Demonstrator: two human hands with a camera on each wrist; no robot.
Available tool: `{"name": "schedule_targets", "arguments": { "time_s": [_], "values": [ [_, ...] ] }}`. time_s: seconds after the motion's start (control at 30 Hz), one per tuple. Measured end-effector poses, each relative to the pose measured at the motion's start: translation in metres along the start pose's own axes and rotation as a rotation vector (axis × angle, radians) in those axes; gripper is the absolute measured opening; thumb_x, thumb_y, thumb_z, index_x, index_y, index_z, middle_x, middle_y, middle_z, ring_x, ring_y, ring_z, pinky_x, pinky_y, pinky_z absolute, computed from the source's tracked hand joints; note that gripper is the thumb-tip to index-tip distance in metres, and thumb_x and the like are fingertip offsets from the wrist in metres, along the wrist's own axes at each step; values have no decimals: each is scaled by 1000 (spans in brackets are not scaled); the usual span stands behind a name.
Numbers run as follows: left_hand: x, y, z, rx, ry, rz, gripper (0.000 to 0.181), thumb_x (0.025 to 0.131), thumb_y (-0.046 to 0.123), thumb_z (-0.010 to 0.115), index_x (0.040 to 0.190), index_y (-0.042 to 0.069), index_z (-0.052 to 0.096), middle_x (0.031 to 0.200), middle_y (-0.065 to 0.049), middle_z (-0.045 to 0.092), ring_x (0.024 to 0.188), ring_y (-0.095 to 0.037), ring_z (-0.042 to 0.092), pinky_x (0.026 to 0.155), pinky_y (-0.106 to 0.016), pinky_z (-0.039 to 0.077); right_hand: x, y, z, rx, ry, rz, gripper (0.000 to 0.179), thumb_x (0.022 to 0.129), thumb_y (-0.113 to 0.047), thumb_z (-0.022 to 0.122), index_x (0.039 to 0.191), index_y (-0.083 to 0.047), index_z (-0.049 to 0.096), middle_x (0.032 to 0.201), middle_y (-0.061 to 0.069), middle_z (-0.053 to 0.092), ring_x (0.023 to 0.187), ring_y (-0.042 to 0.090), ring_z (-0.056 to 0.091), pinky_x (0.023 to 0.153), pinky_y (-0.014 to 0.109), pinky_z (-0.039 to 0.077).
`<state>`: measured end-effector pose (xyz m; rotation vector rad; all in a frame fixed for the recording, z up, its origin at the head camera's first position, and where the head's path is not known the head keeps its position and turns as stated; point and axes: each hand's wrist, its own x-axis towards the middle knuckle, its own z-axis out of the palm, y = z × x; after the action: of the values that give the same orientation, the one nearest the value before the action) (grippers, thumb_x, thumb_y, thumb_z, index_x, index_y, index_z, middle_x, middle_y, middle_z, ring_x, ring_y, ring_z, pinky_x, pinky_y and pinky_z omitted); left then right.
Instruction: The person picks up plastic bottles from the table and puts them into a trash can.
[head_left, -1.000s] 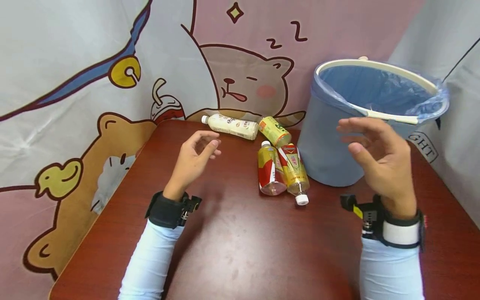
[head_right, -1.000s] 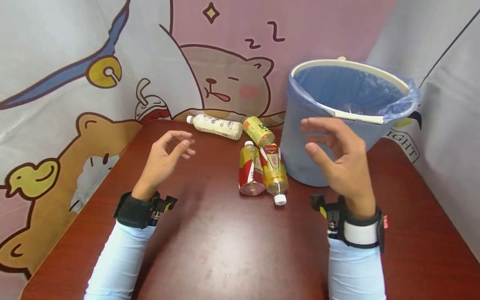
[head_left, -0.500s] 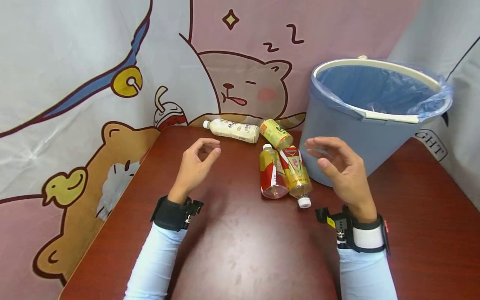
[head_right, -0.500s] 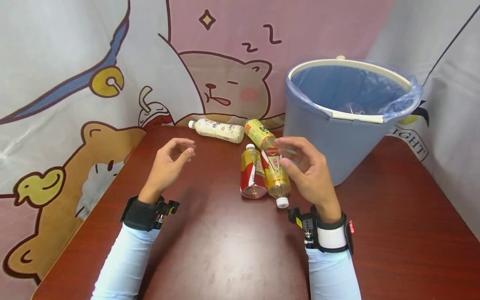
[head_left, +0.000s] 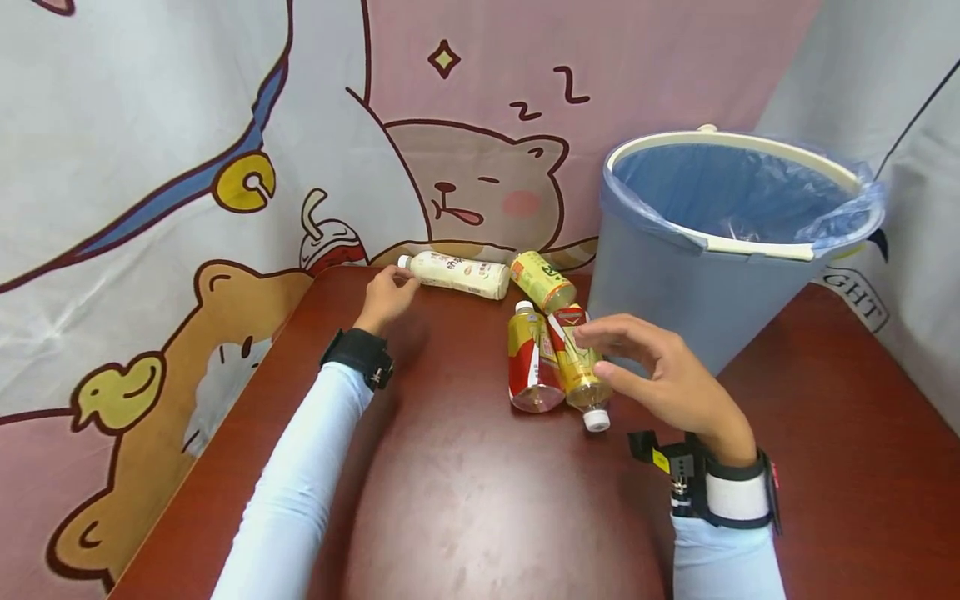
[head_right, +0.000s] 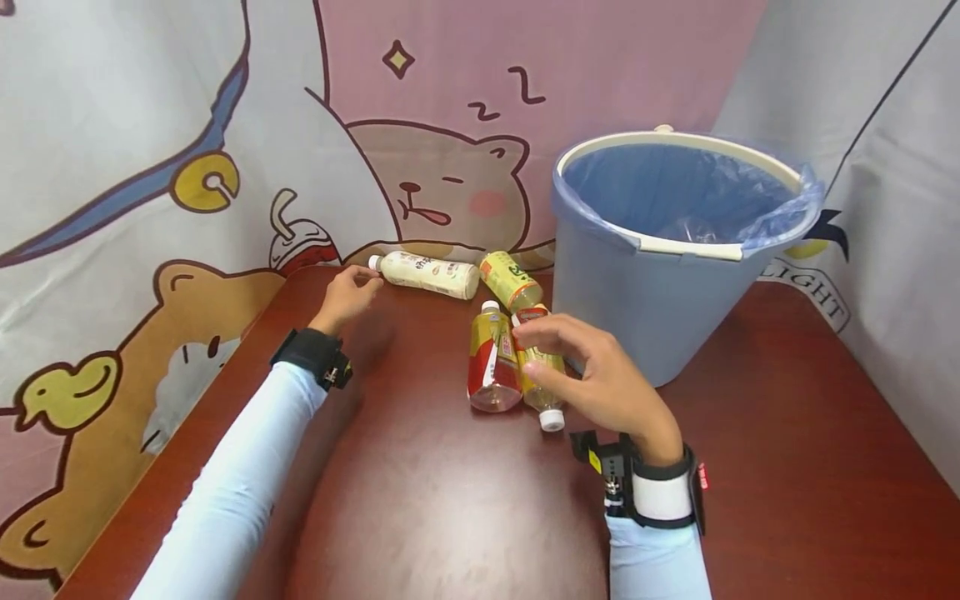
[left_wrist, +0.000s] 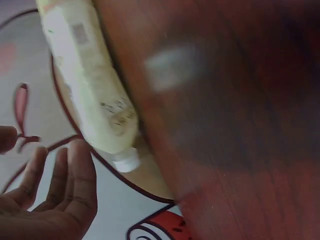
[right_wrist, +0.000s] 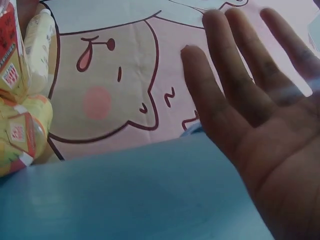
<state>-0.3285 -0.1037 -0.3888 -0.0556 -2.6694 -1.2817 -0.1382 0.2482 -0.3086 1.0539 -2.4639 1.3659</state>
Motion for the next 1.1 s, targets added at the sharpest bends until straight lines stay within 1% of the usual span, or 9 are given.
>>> {"name": "schedule_targets", "arguments": {
  "time_s": [0.13, 0.27, 0.4, 0.5, 0.63, 0.73, 0.87, 0.97, 1.1],
  "values": [
    [23, -10, 1, 84, -35, -32, 39, 91, 19, 49, 121, -5, 53, 122, -29, 57, 114, -40, 48, 99, -53, 41, -6, -2, 0, -12, -92, 62, 42, 84, -1, 65, 124, -12, 57, 122, 3, 61, 109, 15, 58, 92, 27, 51],
    [40, -17, -1, 201, -56, -35, 43, 91, 16, 46, 126, -9, 48, 127, -33, 50, 119, -44, 42, 103, -54, 37, -7, -4, 1, -15, -119, 102, 41, 85, -5, 66, 124, -13, 57, 124, 0, 60, 108, 13, 58, 90, 35, 53],
    [56, -22, 0, 298, -102, -57, 45, 89, 11, 47, 130, -7, 45, 134, -33, 45, 124, -48, 36, 106, -57, 33, -6, -7, 3, -36, -129, 97, 40, 84, -10, 68, 122, -17, 58, 122, 1, 62, 106, 12, 58, 88, 38, 54],
    [65, -26, 3, 349, -147, -72, 47, 89, 9, 46, 135, 0, 44, 139, -30, 42, 126, -49, 33, 105, -61, 33, -4, -8, 4, -57, -130, 79, 40, 83, -14, 70, 120, -20, 59, 119, 0, 64, 105, 11, 58, 87, 38, 54],
    [76, -30, 6, 436, -138, -17, 44, 89, 6, 45, 133, 7, 50, 136, -27, 48, 121, -47, 41, 98, -65, 39, -1, -9, 7, -74, -138, 66, 39, 83, -19, 71, 120, -22, 59, 119, -3, 63, 106, 11, 57, 87, 38, 53],
    [82, -31, 5, 483, -122, 35, 42, 86, 3, 48, 127, 6, 56, 130, -27, 54, 115, -46, 48, 92, -66, 42, 2, -7, 9, -90, -150, 58, 38, 84, -22, 70, 120, -22, 59, 118, -2, 63, 94, 10, 58, 76, 32, 54],
    [88, -34, 4, 495, -158, 55, 43, 82, 1, 51, 124, 4, 58, 129, -28, 54, 114, -46, 48, 90, -67, 43, 5, -5, 10, -96, -159, 52, 36, 86, -22, 68, 120, -20, 59, 118, 3, 62, 87, 9, 56, 63, 27, 53],
    [93, -38, 7, 505, -197, 70, 43, 84, 2, 49, 127, 4, 56, 131, -30, 51, 116, -46, 45, 91, -67, 42, 6, -4, 9, -84, -159, 60, 35, 86, -22, 67, 121, -19, 59, 120, 5, 62, 93, 11, 56, 65, 27, 54],
    [100, -45, 14, 516, -220, 124, 40, 87, 5, 46, 125, 2, 56, 129, -34, 49, 118, -48, 43, 96, -65, 41, 7, -1, 9, -73, -151, 74, 34, 87, -23, 66, 121, -17, 60, 120, 6, 62, 92, 12, 57, 67, 28, 55]
  ]
}}
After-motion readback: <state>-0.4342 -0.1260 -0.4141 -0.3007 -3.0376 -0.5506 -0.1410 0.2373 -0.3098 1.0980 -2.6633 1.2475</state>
